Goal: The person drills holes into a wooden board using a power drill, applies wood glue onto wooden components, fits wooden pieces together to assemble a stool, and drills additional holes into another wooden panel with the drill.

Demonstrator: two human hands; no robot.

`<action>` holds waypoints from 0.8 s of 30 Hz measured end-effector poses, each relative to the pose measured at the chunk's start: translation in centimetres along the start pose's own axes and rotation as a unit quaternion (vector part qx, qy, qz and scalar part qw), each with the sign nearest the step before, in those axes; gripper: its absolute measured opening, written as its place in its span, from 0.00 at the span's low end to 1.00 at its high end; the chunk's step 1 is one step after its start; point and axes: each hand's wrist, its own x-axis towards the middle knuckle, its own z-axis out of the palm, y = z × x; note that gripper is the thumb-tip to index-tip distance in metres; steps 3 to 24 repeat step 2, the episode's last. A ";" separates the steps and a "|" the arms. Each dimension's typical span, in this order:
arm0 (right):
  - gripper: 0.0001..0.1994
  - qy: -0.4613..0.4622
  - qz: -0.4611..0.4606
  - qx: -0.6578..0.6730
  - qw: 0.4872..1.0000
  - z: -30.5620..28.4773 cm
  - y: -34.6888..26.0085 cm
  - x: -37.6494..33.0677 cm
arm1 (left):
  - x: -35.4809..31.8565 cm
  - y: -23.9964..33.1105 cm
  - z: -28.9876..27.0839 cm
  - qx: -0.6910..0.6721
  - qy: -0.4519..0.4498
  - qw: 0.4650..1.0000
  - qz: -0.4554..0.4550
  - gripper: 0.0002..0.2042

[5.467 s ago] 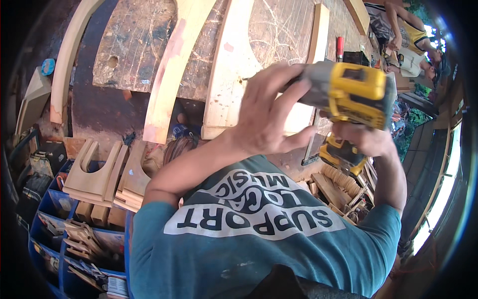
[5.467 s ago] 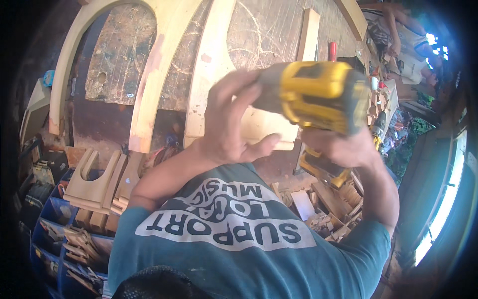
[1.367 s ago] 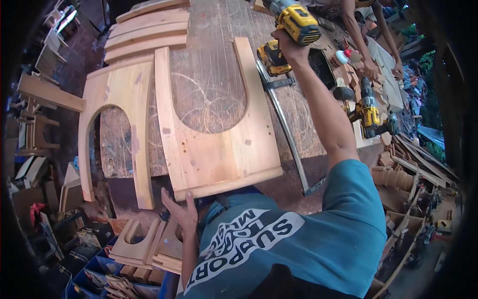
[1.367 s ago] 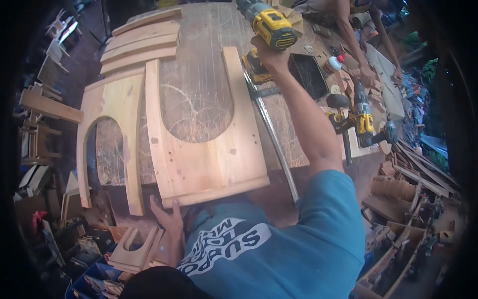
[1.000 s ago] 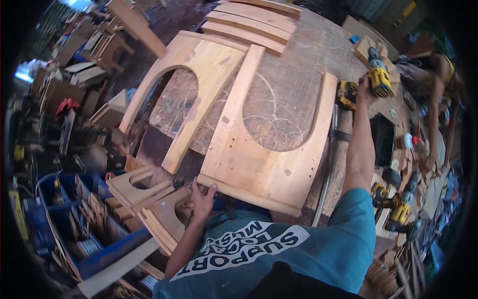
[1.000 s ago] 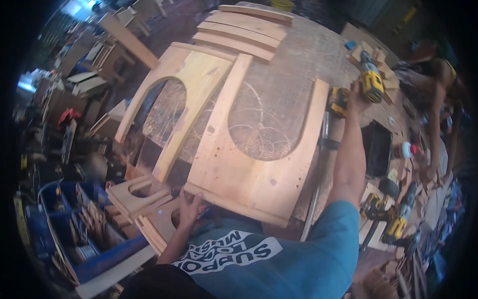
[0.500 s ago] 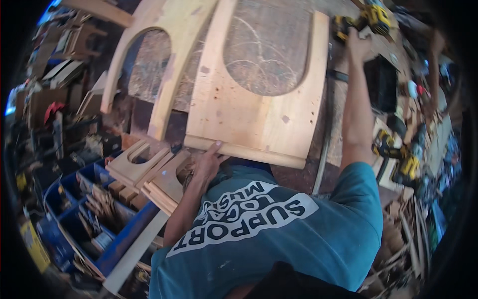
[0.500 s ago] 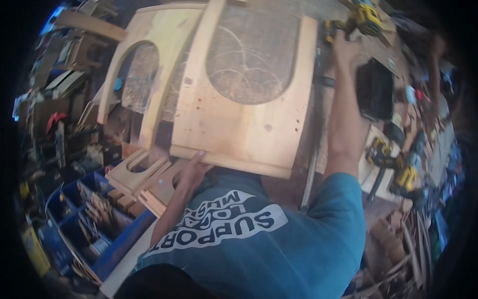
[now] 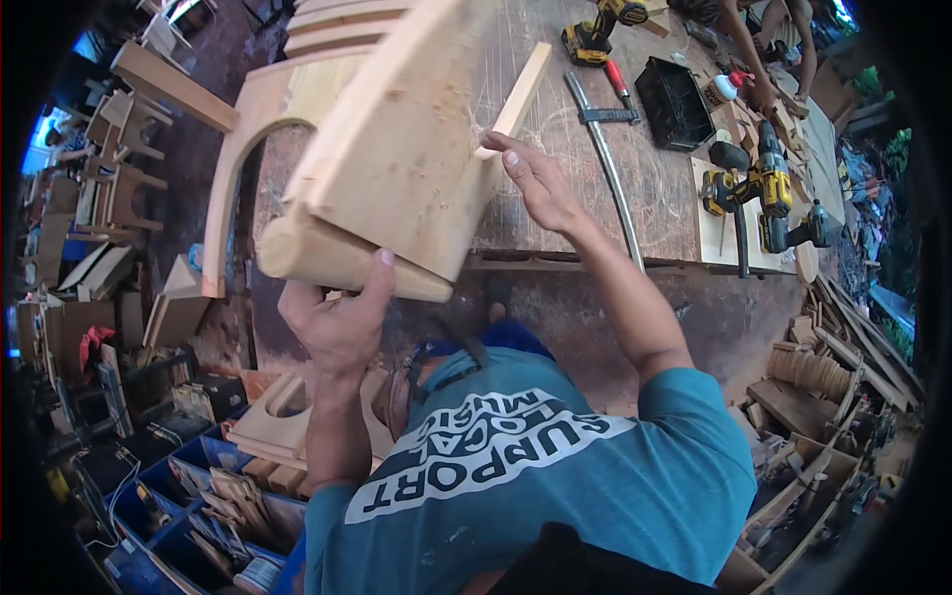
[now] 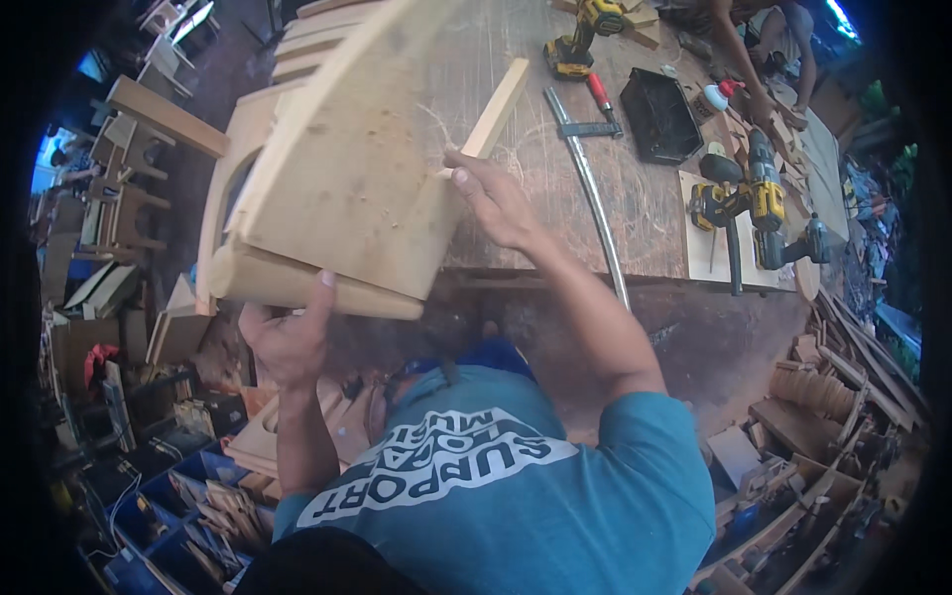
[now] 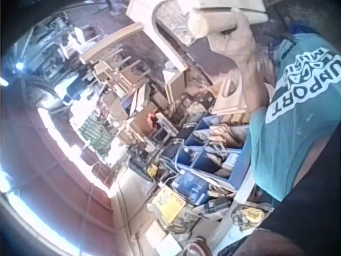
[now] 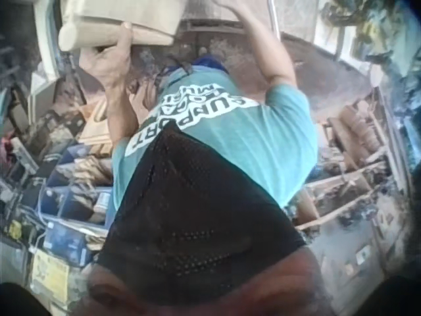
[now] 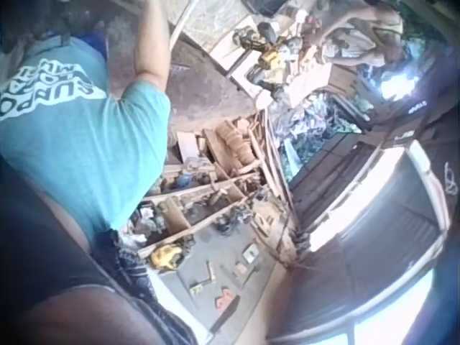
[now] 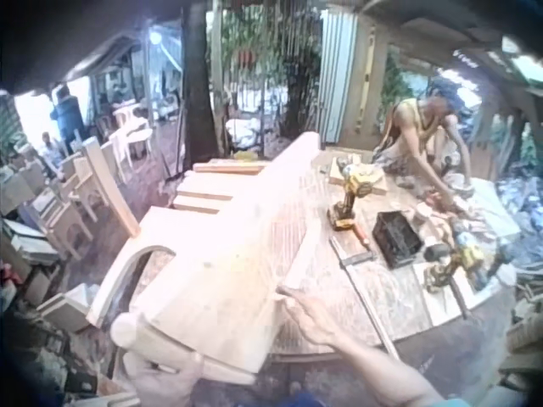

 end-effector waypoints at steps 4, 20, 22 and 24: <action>0.35 0.058 0.023 0.193 0.979 0.8 -2.7 -0.8 | -0.1 0.0 -0.6 0.083 -0.076 0.981 0.157 0.24; 0.35 0.058 0.023 0.193 0.979 0.8 -2.7 -0.8 | -0.1 0.0 -0.6 0.083 -0.076 0.981 0.157 0.24; 0.35 0.058 0.023 0.193 0.979 0.8 -2.7 -0.8 | -0.1 0.0 -0.6 0.083 -0.076 0.981 0.157 0.24; 0.35 0.058 0.023 0.193 0.979 0.8 -2.7 -0.8 | -0.1 0.0 -0.6 0.083 -0.076 0.981 0.157 0.24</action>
